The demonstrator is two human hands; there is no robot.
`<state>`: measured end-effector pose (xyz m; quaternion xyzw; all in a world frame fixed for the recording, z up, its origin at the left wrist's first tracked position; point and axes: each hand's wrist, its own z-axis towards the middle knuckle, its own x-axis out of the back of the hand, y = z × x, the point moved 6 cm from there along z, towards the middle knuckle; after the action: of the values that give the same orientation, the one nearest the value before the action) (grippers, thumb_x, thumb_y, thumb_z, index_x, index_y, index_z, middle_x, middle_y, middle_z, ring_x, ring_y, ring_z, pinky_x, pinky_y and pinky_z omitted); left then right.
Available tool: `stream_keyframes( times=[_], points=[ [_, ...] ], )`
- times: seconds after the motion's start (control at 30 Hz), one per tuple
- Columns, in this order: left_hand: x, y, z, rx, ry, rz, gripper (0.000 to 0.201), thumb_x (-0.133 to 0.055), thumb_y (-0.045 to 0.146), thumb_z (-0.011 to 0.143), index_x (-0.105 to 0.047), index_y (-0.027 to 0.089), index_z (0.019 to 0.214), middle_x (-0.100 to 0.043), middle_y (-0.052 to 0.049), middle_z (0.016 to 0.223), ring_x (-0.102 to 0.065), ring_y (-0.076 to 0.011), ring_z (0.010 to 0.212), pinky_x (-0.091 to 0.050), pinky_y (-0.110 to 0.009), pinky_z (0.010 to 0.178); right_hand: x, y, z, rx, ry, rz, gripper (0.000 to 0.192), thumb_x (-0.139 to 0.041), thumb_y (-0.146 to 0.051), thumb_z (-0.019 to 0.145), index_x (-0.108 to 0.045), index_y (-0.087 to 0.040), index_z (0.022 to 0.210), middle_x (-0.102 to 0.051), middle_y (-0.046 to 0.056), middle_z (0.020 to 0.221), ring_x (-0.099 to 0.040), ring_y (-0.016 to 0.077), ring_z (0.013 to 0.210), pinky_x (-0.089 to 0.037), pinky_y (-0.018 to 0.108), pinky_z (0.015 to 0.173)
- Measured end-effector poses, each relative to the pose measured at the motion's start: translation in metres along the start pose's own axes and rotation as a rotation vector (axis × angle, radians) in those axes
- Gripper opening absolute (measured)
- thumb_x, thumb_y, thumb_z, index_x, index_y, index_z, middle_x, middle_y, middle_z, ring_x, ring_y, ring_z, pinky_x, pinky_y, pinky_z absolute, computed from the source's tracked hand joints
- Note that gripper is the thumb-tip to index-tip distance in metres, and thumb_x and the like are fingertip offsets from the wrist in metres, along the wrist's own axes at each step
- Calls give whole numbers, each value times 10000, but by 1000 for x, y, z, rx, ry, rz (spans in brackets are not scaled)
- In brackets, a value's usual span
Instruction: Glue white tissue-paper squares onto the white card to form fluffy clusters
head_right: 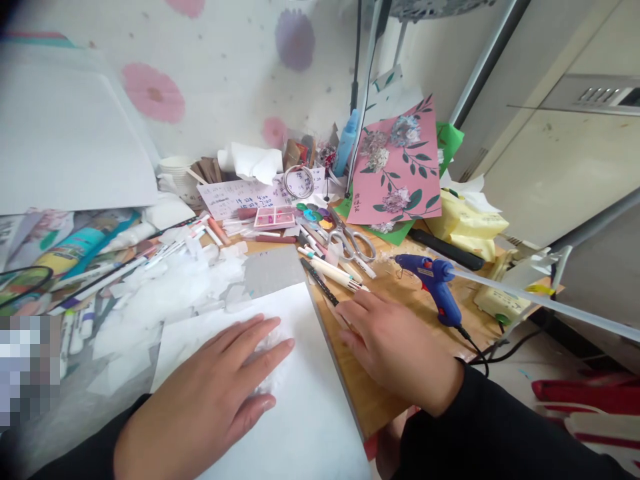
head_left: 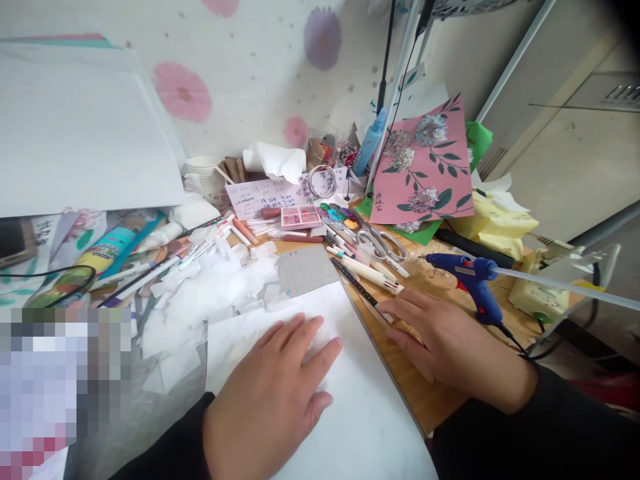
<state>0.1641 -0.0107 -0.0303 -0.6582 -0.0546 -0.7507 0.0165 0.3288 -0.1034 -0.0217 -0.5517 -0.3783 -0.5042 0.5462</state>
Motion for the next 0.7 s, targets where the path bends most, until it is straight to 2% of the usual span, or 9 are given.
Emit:
stream_keyframes(
  times=[0.07, 0.2, 0.4, 0.57, 0.7],
  points=[
    [-2, 0, 0, 9, -11, 15, 525, -656, 214, 781, -537, 241, 1291, -537, -148, 1355, -512, -379, 1224, -486, -585, 951, -6, 7, -2, -43, -30, -49, 260, -513, -251, 906, -603, -162, 1132, -644, 123, 1002, -627, 271, 909, -518, 438, 784],
    [-5, -1, -2, 28, -9, 2, 435, -637, 243, 813, -571, 265, 1243, -531, -121, 1370, -488, -363, 1254, -470, -568, 981, -16, 9, -4, -76, -65, -117, 315, -538, -228, 879, -586, -159, 1183, -676, 138, 1052, -656, 295, 947, -537, 446, 788],
    [-5, -1, -5, 42, -23, -47, 306, -645, 309, 832, -616, 255, 1132, -531, -109, 1369, -483, -364, 1259, -463, -564, 992, -18, 3, -5, -69, -76, -183, 376, -446, -152, 892, -553, -174, 1251, -717, 126, 1012, -705, 263, 825, -555, 386, 690],
    [-1, 0, -7, 25, 21, -54, 269, -669, 239, 810, -624, 239, 1075, -553, -100, 1340, -511, -358, 1230, -491, -552, 966, -15, -2, -4, -71, -98, -248, 438, -454, -96, 848, -550, -158, 1270, -725, 126, 930, -708, 261, 772, -540, 358, 647],
    [1, -1, -6, -1, 53, -73, 188, -634, 173, 813, -631, 202, 998, -579, -109, 1306, -545, -348, 1194, -516, -540, 941, -19, 0, -3, -63, -132, -249, 546, -446, -40, 793, -519, -176, 1316, -717, 125, 971, -703, 263, 808, -536, 361, 669]
  ],
)
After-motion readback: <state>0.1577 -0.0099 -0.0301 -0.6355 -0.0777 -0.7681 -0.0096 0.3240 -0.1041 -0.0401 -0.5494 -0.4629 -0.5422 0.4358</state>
